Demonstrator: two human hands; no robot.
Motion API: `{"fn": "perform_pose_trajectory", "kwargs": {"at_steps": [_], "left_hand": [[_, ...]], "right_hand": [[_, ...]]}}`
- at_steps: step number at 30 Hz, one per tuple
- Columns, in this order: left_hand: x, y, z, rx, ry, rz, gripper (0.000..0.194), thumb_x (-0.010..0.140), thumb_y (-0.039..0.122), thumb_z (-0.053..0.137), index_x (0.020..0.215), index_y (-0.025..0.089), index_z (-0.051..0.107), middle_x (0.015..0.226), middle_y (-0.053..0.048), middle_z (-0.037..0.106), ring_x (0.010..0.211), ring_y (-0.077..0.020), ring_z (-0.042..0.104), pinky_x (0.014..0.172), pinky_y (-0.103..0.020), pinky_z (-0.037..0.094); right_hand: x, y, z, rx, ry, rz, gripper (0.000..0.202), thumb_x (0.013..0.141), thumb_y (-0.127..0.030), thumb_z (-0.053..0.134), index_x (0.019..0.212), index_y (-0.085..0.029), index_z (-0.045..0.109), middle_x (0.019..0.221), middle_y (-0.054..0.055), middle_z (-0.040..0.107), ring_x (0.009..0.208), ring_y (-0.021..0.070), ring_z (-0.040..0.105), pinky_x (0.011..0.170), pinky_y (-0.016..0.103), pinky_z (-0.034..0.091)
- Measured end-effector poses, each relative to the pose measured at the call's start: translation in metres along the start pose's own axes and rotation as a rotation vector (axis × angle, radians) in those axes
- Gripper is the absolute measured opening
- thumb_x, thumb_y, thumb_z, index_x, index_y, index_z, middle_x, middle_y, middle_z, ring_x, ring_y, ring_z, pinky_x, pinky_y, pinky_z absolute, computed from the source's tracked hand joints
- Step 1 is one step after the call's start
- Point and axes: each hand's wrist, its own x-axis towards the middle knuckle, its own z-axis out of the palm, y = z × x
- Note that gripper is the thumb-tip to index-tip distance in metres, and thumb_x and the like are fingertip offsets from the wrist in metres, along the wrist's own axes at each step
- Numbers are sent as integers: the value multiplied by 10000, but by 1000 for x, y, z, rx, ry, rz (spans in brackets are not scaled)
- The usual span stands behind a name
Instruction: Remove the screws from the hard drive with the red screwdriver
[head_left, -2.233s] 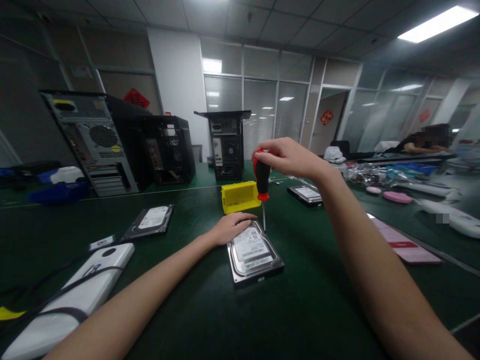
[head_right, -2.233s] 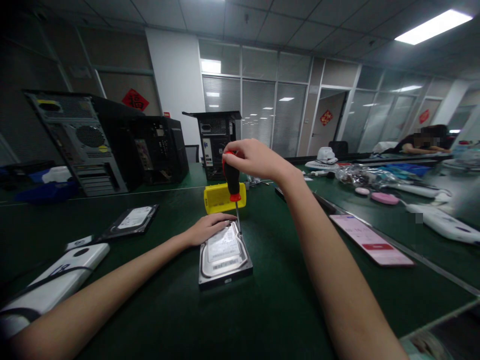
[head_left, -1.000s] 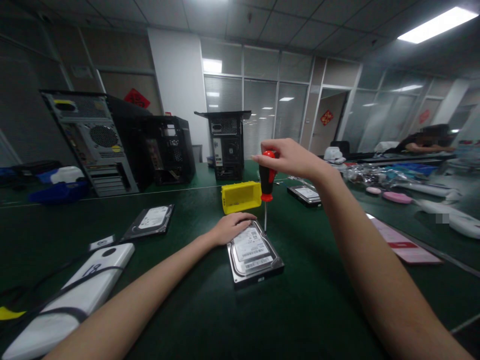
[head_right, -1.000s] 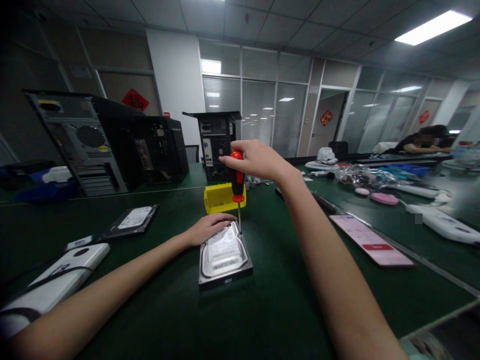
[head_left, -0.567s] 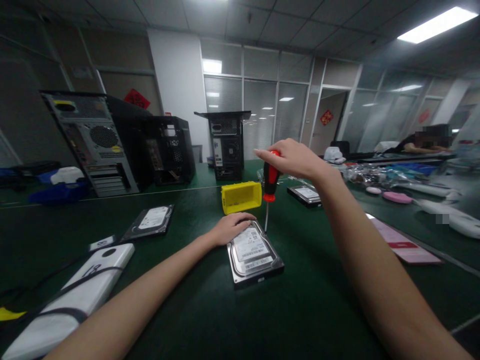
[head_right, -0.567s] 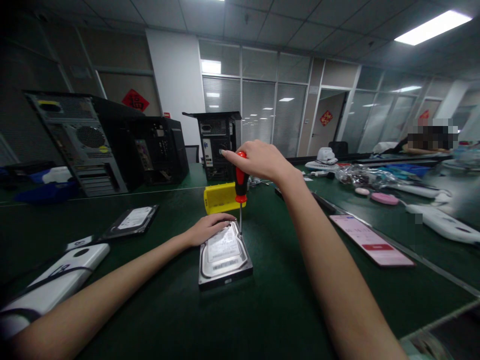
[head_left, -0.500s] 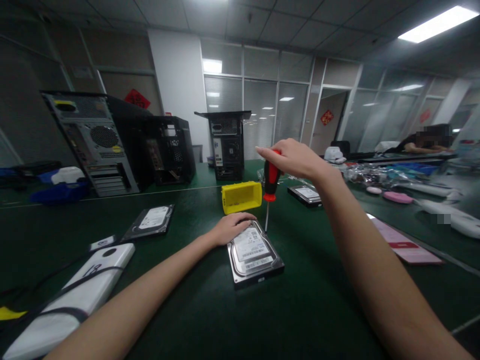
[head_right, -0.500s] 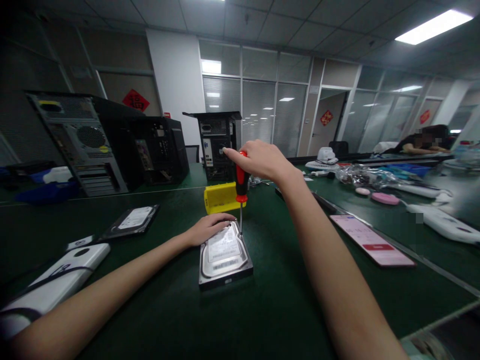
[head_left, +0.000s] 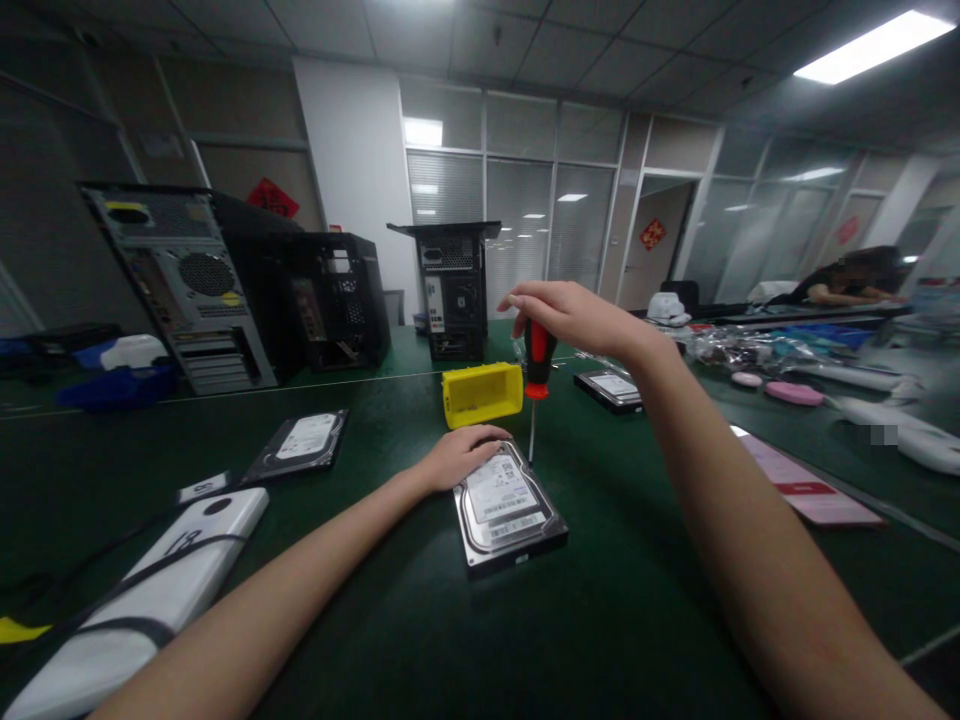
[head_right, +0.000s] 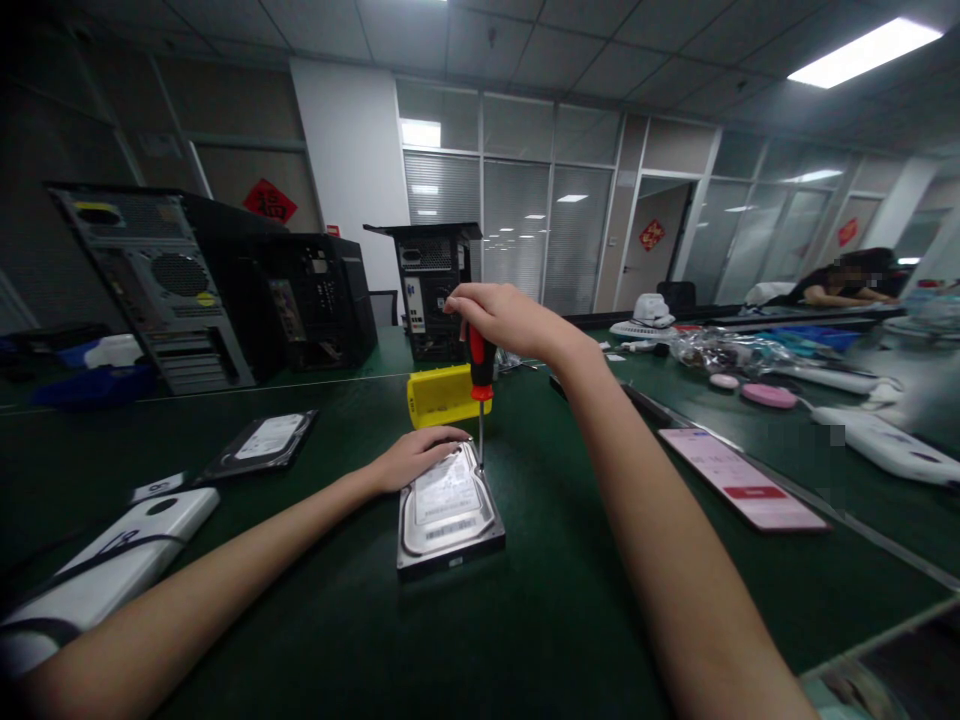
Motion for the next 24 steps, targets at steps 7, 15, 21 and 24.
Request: {"fn": "perform_pose_trajectory", "kwargs": {"at_steps": [7,15,21,24], "left_hand": [[0,-2,1,2,-2,-5,346,927,344,340,1179,227,547,1221,-28,582,1106,-196,527,949,-313,389],[1,2,-1,4,-8,-21,351,924,334,347,1183,208,548,1217,-36,585,1106,-197,529,939,-301,396],[1,0,0,4,-5,-8,350,928,338,346,1181,206,549,1219,-41,583,1105,-197,529,938,-306,397],[1,-1,1,-3,-5,2,350,930,343,343,1180,210,548,1220,-40,582,1106,-194,528,937,-303,396]], "right_hand": [[-2,-2,-3,-86,1,-17,345,879,-317,334,966,-154,626,953,83,616,822,178,537,695,275,371],[-7,-7,-7,-90,-54,-40,313,839,-286,401,1063,-152,574,895,71,595,700,147,523,638,266,382],[-3,-5,-3,-38,-96,27,330,868,-409,404,1051,-171,541,878,67,593,605,116,519,530,235,380],[-2,-4,-1,-58,-76,23,339,862,-442,411,1015,-175,554,869,65,594,621,123,514,528,236,370]]}}
